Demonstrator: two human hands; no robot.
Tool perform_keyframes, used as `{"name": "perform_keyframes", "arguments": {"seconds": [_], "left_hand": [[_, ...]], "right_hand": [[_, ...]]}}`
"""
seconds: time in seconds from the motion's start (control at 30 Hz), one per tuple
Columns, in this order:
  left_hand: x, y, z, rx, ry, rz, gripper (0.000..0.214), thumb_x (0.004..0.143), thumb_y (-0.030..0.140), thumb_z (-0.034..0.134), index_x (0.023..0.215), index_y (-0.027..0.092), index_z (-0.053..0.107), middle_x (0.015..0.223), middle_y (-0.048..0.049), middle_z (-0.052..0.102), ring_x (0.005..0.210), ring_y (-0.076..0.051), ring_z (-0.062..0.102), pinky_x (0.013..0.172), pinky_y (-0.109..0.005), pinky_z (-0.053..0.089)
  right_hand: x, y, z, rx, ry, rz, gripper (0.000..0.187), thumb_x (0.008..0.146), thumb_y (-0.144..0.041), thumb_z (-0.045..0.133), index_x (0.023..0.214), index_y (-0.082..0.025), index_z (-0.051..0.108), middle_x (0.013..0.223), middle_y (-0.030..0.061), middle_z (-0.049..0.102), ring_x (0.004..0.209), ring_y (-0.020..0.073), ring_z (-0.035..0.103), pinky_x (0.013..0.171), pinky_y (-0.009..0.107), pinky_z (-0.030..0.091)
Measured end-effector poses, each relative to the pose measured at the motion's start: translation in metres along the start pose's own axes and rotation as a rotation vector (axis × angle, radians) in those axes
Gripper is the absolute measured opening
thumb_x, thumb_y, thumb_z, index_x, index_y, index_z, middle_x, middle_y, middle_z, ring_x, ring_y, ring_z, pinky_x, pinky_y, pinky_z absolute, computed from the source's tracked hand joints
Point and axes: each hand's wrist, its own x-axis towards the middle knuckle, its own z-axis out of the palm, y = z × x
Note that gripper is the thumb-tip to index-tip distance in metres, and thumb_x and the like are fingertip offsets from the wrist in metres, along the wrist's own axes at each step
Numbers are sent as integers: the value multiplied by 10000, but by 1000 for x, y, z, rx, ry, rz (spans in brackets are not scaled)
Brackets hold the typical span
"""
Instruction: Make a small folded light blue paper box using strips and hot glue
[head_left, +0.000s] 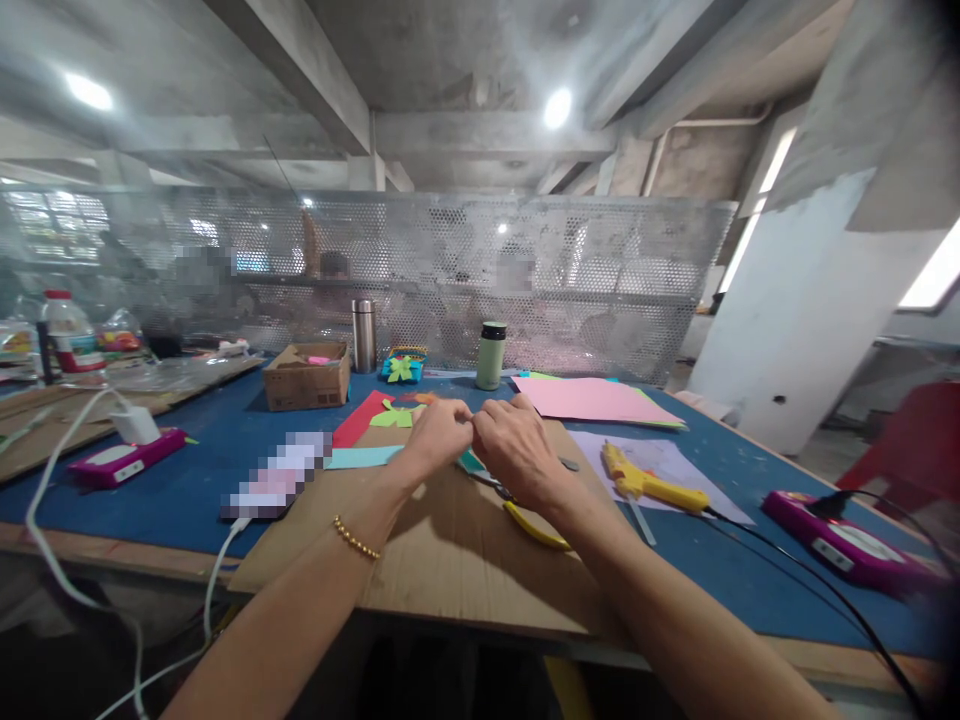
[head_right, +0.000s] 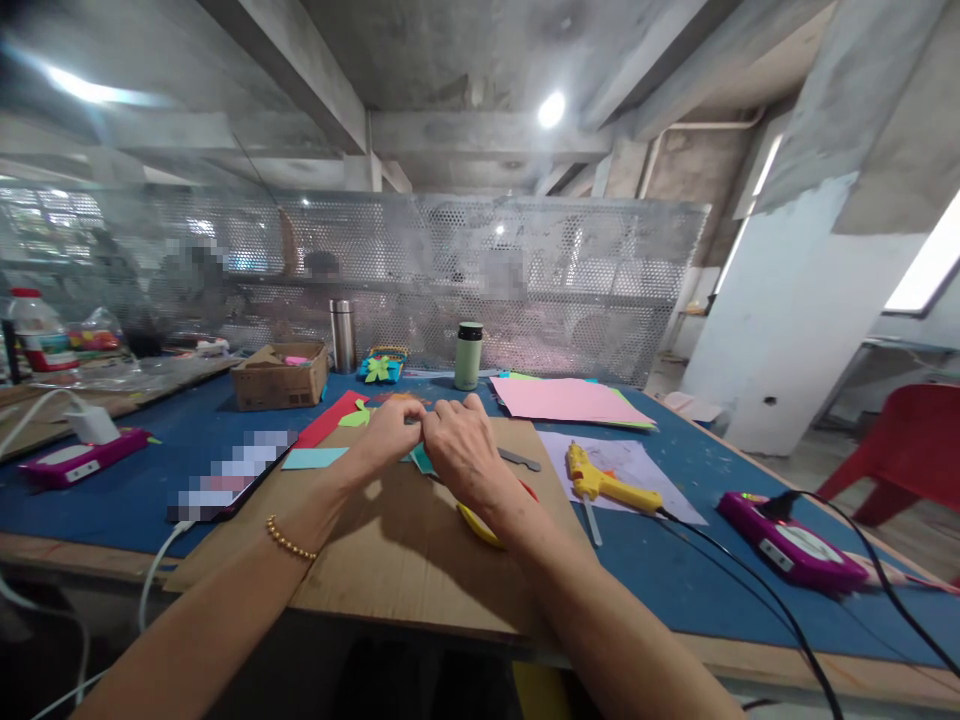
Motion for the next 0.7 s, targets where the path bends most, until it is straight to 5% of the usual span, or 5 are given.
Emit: {"name": "perform_keyframes", "arguments": {"seconds": [0.5,0.7], "left_hand": [[4,-1,-6,-29,17,3,219,710,169,577,808,171,772,914,-85,765,945,-238,659,871,-323,461],[6,-4,-3,-53,50,-4,217,690,166,538,737,154,749,775,-56,738,792,-201,632,728,-284,458]], "right_hand": [[0,1,3,34,65,9,224,904,-70,448,765,-146,607,702,60,597,623,166,400,665,347,172],[1,0,-2,58,31,54,192,892,-107,477,756,-152,604,727,64,613,629,168,399,668,345,183]]}}
